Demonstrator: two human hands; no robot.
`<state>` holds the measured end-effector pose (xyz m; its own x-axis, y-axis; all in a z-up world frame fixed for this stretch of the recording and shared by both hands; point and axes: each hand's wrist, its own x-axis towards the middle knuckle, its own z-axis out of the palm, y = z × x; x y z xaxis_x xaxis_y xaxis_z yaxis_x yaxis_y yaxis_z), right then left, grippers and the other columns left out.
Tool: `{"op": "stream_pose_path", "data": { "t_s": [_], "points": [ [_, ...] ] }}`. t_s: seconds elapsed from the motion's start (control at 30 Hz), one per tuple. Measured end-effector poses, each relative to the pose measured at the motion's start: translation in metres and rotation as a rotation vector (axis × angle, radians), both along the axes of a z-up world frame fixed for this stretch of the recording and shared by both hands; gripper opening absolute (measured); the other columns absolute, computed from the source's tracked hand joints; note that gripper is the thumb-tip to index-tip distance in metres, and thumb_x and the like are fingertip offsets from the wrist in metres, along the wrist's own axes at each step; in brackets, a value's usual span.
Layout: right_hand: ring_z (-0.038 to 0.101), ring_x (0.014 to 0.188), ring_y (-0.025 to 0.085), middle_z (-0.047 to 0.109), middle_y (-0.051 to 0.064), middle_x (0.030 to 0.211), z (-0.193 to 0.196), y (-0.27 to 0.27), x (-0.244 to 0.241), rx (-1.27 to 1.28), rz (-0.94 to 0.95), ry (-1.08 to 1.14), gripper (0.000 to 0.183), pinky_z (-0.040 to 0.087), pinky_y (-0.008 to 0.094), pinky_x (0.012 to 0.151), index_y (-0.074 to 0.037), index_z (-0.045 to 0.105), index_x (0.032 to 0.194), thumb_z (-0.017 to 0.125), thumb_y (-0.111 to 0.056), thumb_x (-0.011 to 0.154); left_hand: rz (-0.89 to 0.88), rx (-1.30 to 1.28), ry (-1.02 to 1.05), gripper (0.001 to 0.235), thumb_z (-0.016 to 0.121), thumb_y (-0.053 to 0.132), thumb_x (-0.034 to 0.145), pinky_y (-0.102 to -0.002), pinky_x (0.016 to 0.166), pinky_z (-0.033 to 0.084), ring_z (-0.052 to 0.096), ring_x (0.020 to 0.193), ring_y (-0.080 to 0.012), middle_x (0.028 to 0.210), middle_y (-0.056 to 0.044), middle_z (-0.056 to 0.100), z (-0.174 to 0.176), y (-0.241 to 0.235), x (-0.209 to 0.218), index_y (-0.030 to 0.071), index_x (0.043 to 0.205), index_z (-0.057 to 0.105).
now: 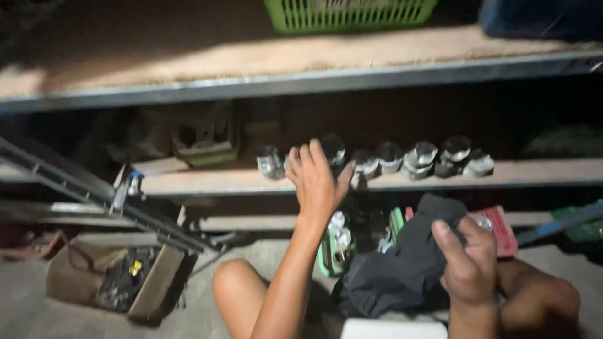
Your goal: Cleaning a motorcycle piston by wiping it thoroughly with a cloth
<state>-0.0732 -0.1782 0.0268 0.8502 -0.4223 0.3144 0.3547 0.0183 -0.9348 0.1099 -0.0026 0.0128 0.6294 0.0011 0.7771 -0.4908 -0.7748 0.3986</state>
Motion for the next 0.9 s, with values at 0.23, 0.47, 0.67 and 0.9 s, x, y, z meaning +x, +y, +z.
{"op": "stream_pose_path", "data": {
  "t_s": [0.23, 0.47, 0.67, 0.9],
  "points": [
    [0.055, 0.081, 0.013, 0.068, 0.01, 0.099, -0.021, -0.001, -0.004, 0.144, 0.025, 0.013, 0.026, 0.043, 0.023, 0.076, 0.009, 0.068, 0.114, 0.053, -0.004, 0.097, 0.012, 0.172, 0.021, 0.048, 0.078, 0.045, 0.084, -0.065, 0.093, 0.033, 0.052, 0.093, -0.0463, 0.082, -0.021, 0.06, -0.019, 0.008, 0.028, 0.002, 0.086, 0.059],
    [0.054, 0.07, 0.011, 0.069, 0.009, 0.09, -0.028, 0.003, 0.004, 0.156, 0.071, 0.002, 0.024, 0.043, 0.022, 0.066, 0.009, 0.069, 0.112, 0.055, -0.003, 0.097, -0.1, 0.029, 0.034, 0.055, 0.081, 0.034, 0.078, -0.061, 0.101, 0.024, 0.049, 0.106, -0.0428, 0.106, -0.016, 0.058, -0.007, 0.01, 0.022, 0.003, 0.114, 0.055],
    [0.04, 0.062, 0.007, 0.053, -0.003, 0.068, -0.03, 0.011, 0.003, -0.155, -0.051, -0.005, 0.026, 0.035, 0.024, 0.057, -0.004, 0.061, 0.076, 0.053, -0.012, 0.1, -0.973, -0.845, 0.467, 0.062, 0.076, 0.002, 0.075, -0.034, 0.101, 0.051, 0.068, 0.107, -0.0233, 0.121, -0.015, 0.07, 0.043, 0.015, -0.028, 0.003, 0.131, 0.05],
    [0.053, 0.063, 0.013, 0.07, 0.003, 0.078, 0.0, 0.037, -0.032, -0.37, -0.089, 0.107, 0.027, 0.047, 0.029, 0.06, -0.003, 0.07, 0.104, 0.051, -0.02, 0.095, -1.712, -1.387, 0.581, 0.077, 0.087, 0.037, 0.091, -0.048, 0.116, 0.041, 0.058, 0.125, -0.0378, 0.135, -0.024, 0.058, 0.043, -0.019, -0.073, 0.002, 0.145, 0.044]
  ]
}}
